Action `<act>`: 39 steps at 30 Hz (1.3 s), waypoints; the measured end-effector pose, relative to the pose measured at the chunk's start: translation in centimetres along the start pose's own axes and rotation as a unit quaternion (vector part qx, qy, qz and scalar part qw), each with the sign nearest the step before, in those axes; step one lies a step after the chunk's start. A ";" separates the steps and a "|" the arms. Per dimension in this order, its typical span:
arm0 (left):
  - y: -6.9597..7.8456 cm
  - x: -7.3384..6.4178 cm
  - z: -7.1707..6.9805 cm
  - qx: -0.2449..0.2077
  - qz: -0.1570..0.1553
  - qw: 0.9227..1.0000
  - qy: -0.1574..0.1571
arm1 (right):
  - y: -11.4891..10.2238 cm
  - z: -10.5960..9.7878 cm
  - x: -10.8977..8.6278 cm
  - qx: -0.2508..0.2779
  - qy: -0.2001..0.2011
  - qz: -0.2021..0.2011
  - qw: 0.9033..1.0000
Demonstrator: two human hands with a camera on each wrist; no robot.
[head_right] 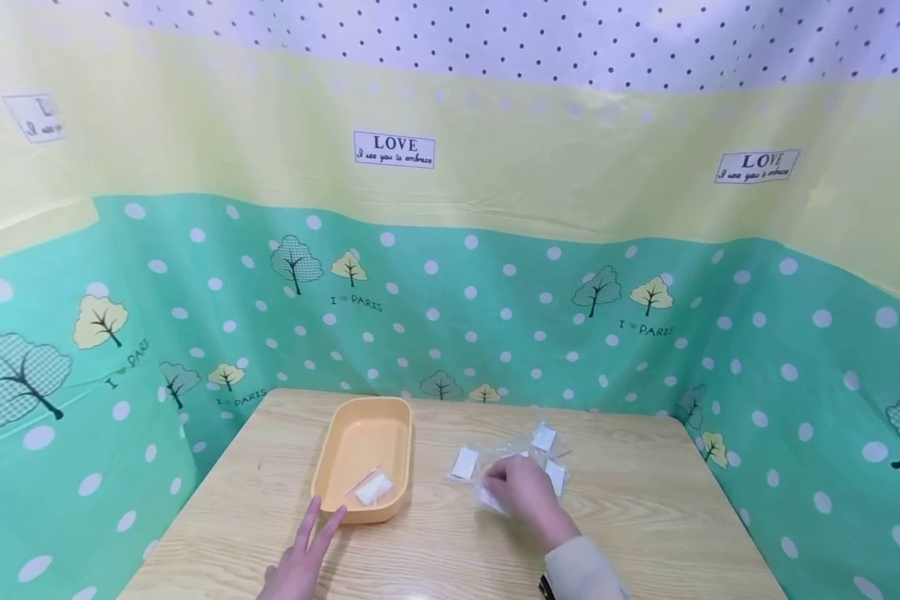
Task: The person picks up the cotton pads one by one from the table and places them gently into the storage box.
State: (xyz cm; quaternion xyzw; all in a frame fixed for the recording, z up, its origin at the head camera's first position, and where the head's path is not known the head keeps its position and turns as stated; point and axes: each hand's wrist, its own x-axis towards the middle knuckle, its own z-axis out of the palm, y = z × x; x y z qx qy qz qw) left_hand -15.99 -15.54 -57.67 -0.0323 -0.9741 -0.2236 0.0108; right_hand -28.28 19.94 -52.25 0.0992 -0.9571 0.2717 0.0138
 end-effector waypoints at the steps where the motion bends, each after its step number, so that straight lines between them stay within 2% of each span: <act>1: 0.0 0.0 0.0 -0.002 0.001 1.000 0.002 | -0.5 -0.4 0.4 0.031 0.008 0.001 0.999; 5: 0.1 0.0 0.0 0.005 -0.001 1.000 0.010 | -2.5 -1.8 2.1 0.124 0.038 -0.009 0.992; 10: 0.1 0.0 -0.1 -0.001 -0.001 1.000 0.009 | -5.7 -2.7 3.3 0.205 0.029 -0.016 0.978; 12: 0.0 -0.1 0.0 -0.001 -0.007 1.000 0.006 | -7.1 -2.7 3.7 0.221 0.027 -0.039 0.974; 17: -0.1 -0.1 0.1 0.014 -0.019 1.000 0.004 | -10.0 -2.0 4.5 0.241 0.021 -0.079 0.967; 20: -0.2 -0.1 0.0 0.018 -0.014 1.000 0.006 | -11.0 -1.2 4.8 0.254 0.012 -0.077 0.964; 24: -0.1 0.0 0.0 0.026 -0.013 1.000 0.007 | -11.9 0.3 5.4 0.265 -0.010 -0.064 0.962; 30: 0.1 0.1 0.2 0.023 0.000 1.000 0.008 | -12.5 3.5 6.1 0.251 -0.037 -0.032 0.967; 35: 0.0 0.1 0.1 0.020 0.007 1.000 0.006 | -13.1 6.0 6.2 0.253 -0.046 0.000 0.966; 39: 0.0 0.1 0.0 0.019 0.011 1.000 0.005 | -13.6 7.0 6.0 0.238 -0.044 0.001 0.970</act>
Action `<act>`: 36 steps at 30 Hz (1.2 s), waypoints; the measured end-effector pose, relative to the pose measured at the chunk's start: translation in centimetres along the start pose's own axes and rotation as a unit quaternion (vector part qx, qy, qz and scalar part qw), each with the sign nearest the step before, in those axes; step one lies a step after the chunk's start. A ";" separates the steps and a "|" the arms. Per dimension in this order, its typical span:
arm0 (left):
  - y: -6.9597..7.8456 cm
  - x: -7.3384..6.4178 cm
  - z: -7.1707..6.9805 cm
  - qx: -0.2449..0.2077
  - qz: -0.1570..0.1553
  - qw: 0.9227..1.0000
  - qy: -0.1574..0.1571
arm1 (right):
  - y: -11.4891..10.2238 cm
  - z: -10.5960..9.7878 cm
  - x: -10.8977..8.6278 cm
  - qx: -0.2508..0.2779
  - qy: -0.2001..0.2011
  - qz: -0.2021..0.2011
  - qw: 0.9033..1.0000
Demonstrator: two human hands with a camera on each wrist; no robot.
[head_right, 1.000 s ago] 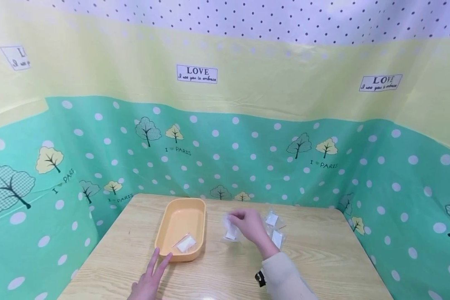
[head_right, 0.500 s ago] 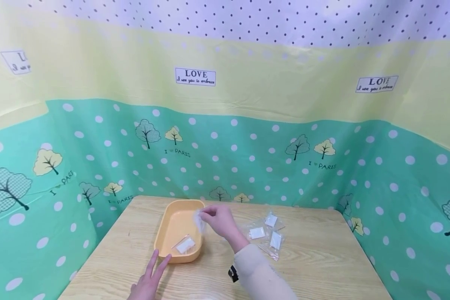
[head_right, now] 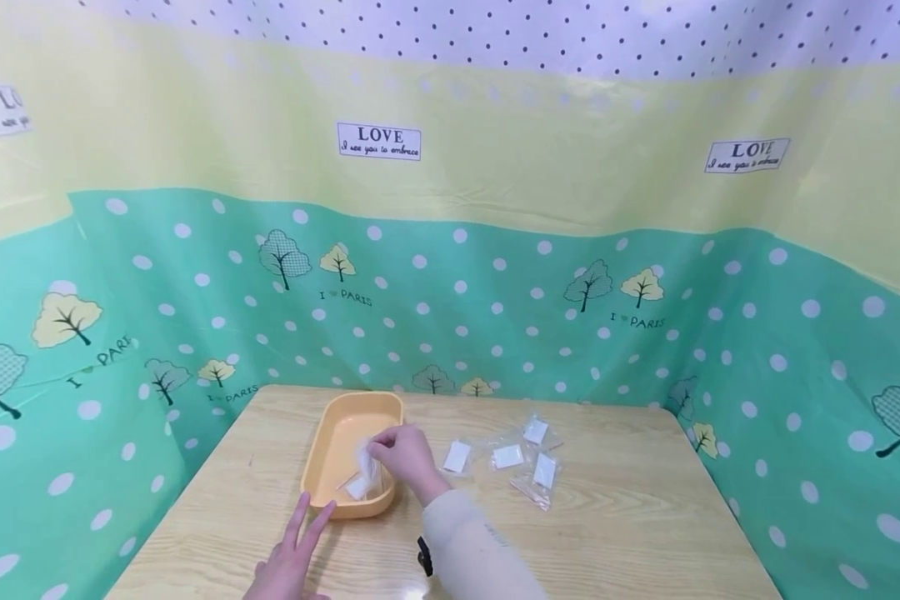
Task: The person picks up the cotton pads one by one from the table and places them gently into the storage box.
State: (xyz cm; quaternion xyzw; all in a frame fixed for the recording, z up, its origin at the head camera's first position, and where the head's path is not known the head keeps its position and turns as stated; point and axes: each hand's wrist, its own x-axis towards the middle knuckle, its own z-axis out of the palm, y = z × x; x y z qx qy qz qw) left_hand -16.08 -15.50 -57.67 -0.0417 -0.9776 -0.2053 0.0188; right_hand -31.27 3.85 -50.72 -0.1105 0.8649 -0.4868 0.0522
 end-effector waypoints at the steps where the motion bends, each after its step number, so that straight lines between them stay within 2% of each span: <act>1: 0.0 0.1 -0.1 0.000 0.002 1.000 0.001 | -0.1 0.2 0.0 -0.008 0.001 -0.005 1.000; 5: 0.0 0.4 -0.1 -0.001 0.006 1.000 0.006 | -0.3 0.4 -0.1 -0.031 0.011 -0.015 0.999; 10: -0.1 0.5 0.0 0.003 0.006 1.000 0.009 | 0.3 -0.2 -0.1 -0.028 0.012 -0.010 0.999; 14: 0.1 0.5 0.2 0.005 0.004 1.000 0.008 | 1.9 -2.4 0.0 -0.039 0.021 0.003 0.999; 16: 0.2 0.5 0.2 0.006 0.003 1.000 0.006 | 3.4 -4.1 0.1 -0.078 0.032 0.008 0.996; 18: 0.2 0.4 0.1 0.007 -0.005 1.000 0.003 | 5.1 -5.8 -0.1 -0.144 0.039 0.015 0.989; 20: 0.2 0.3 0.0 0.011 -0.013 1.000 0.002 | 6.8 -7.1 -0.4 -0.212 0.037 0.023 0.976; 22: 0.2 0.2 -0.2 0.016 -0.018 1.000 0.002 | 8.2 -8.0 -0.9 -0.284 0.027 0.024 0.958; 24: 0.1 0.1 -0.4 0.022 -0.020 1.000 0.004 | 9.4 -8.5 -1.3 -0.333 0.017 0.017 0.943; 27: 0.0 0.1 -0.4 0.026 -0.022 0.999 0.005 | 10.5 -8.5 -1.6 -0.367 0.012 0.001 0.930; 30: 0.0 0.1 -0.2 0.024 -0.027 0.999 0.004 | 11.0 -8.1 -1.7 -0.375 0.020 -0.008 0.927; 36: 0.1 0.1 0.1 0.027 -0.035 0.999 0.003 | 10.9 -7.5 -1.7 -0.413 0.036 -0.018 0.910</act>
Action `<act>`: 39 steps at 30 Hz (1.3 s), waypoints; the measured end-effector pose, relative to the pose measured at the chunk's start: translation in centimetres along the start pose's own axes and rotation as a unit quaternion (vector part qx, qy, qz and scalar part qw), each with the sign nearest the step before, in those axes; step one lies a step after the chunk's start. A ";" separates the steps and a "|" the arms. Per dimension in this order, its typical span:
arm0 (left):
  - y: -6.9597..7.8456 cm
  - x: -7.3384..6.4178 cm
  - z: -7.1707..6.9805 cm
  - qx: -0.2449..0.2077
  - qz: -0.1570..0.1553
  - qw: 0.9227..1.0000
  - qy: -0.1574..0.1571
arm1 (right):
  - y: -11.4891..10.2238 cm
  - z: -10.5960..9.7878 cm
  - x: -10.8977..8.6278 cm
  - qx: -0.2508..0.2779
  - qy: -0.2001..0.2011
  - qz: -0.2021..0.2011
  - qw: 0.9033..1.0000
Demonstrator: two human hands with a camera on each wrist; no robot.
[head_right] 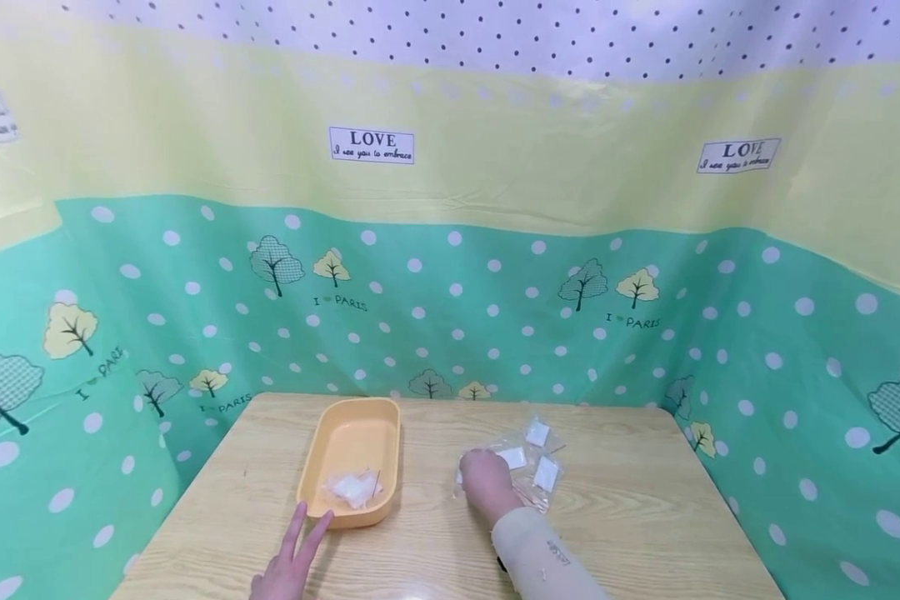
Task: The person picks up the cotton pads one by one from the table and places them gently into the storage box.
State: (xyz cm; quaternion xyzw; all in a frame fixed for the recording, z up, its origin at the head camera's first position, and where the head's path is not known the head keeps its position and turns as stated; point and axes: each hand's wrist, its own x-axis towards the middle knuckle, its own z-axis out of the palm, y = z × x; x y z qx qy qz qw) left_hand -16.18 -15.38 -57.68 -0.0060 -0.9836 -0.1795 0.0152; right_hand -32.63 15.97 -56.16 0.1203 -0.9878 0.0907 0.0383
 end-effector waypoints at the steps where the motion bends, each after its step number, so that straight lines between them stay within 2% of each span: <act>1: 0.0 0.0 0.0 0.002 -0.002 1.000 -0.001 | 0.0 0.0 -0.1 0.003 0.002 0.002 1.000; 8: 0.1 0.1 0.0 0.000 -0.003 1.000 -0.005 | 0.5 -0.5 -0.6 0.022 0.026 -0.021 0.999; 12: 0.0 0.1 0.1 -0.001 -0.002 1.000 -0.005 | -0.5 -1.8 -0.5 0.091 0.047 0.001 0.995; 14: 0.0 0.1 0.1 0.000 -0.002 1.000 -0.004 | -1.8 -2.9 -0.2 0.159 0.067 0.011 0.985; 17: 0.0 0.1 0.2 0.001 0.001 1.000 0.004 | -4.1 -4.6 0.2 0.262 0.095 0.008 0.960; 19: 0.0 0.1 0.2 0.001 0.003 1.000 0.009 | -5.6 -5.5 0.2 0.312 0.094 -0.007 0.945; 21: 0.1 0.0 0.3 -0.001 0.003 1.000 0.014 | -6.8 -6.0 0.1 0.341 0.087 -0.020 0.936; 26: 0.1 -0.1 0.2 0.000 -0.001 1.000 0.017 | -8.9 -6.3 -0.3 0.375 0.075 -0.039 0.923; 32: 0.2 0.0 0.1 -0.004 -0.001 1.000 0.007 | -10.3 -5.8 -0.7 0.398 0.053 -0.040 0.915; 39: 0.1 -0.1 -0.1 -0.013 -0.001 1.000 0.003 | -11.6 -5.6 -1.0 0.399 0.032 -0.047 0.915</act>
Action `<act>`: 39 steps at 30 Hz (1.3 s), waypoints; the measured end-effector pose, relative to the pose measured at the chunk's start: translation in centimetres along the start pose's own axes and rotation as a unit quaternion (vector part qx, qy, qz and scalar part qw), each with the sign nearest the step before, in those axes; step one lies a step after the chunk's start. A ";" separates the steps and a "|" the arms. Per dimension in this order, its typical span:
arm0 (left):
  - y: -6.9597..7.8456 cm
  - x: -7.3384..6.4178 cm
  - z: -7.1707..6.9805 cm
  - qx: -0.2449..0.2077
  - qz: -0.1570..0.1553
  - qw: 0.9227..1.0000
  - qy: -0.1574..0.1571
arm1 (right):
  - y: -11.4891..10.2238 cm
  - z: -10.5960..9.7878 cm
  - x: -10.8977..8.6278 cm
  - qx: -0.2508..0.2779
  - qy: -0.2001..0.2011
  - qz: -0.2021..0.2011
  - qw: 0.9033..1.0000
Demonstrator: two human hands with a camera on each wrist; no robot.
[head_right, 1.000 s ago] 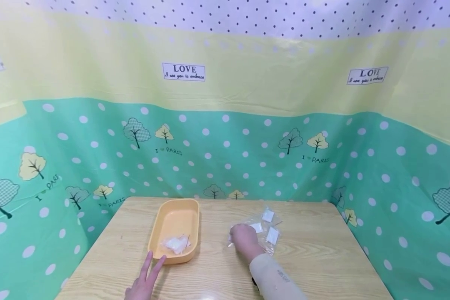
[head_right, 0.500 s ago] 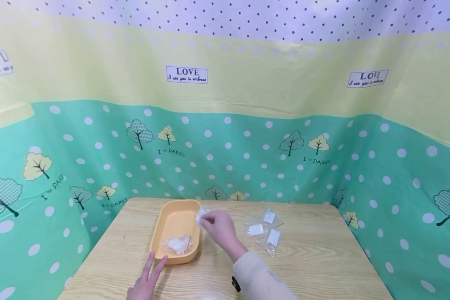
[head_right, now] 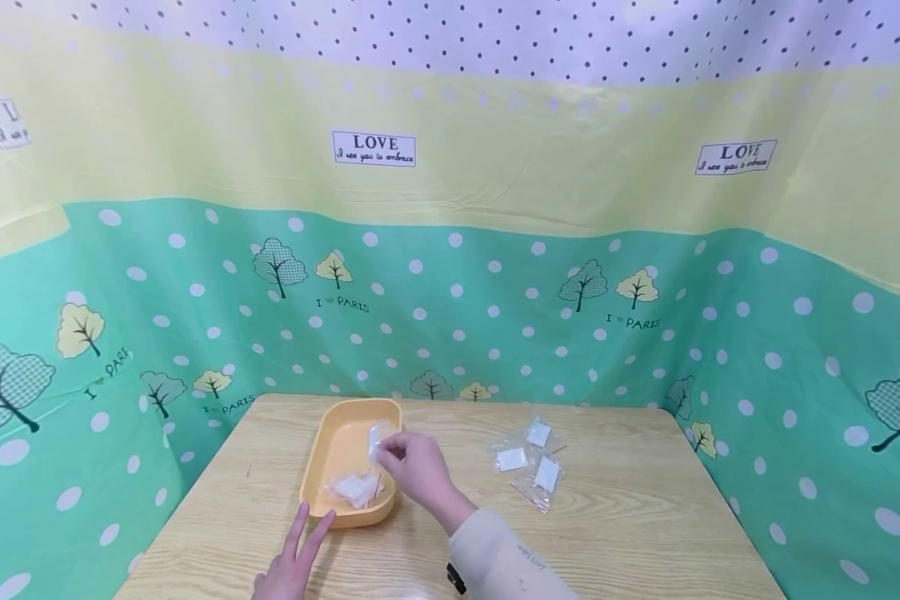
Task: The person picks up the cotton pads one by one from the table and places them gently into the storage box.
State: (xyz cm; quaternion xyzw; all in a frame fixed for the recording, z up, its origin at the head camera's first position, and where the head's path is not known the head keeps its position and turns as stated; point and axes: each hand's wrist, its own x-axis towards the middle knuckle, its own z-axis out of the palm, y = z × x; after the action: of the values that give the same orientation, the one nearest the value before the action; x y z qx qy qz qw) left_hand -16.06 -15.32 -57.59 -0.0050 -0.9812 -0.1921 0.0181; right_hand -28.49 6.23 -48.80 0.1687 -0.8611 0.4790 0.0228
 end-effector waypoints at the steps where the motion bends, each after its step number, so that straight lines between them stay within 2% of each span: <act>1: 0.0 0.0 0.0 0.000 0.001 1.000 0.000 | -0.1 0.1 -0.1 -0.002 -0.004 -0.002 1.000; 6: -0.2 0.0 0.3 0.003 0.006 1.000 0.010 | -0.3 0.7 -0.2 -0.018 -0.017 -0.024 0.999; 11: -0.3 0.1 0.6 0.013 0.012 1.000 0.019 | -0.3 1.1 -0.5 -0.039 -0.047 -0.044 0.997; 18: -0.2 0.2 0.5 0.011 0.013 1.000 0.020 | 0.2 1.2 -0.8 -0.052 -0.077 -0.028 0.995; 27: -0.3 0.2 0.4 0.007 0.002 1.000 0.005 | 0.9 1.5 -0.9 -0.065 -0.099 -0.025 0.993; 33: -0.3 0.3 0.5 0.007 0.004 1.000 0.007 | 1.2 1.7 -1.0 -0.107 -0.103 -0.042 0.988; 39: -0.3 0.2 0.4 0.009 0.005 1.000 0.006 | 1.2 1.3 -1.2 -0.111 -0.092 -0.034 0.989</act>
State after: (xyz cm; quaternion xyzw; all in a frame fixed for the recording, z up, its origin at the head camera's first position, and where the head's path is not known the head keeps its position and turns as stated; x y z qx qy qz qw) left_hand -16.30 -15.48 -58.04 -0.0087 -0.9826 -0.1837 0.0252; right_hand -27.61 6.07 -50.68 0.2382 -0.9011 0.3617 -0.0219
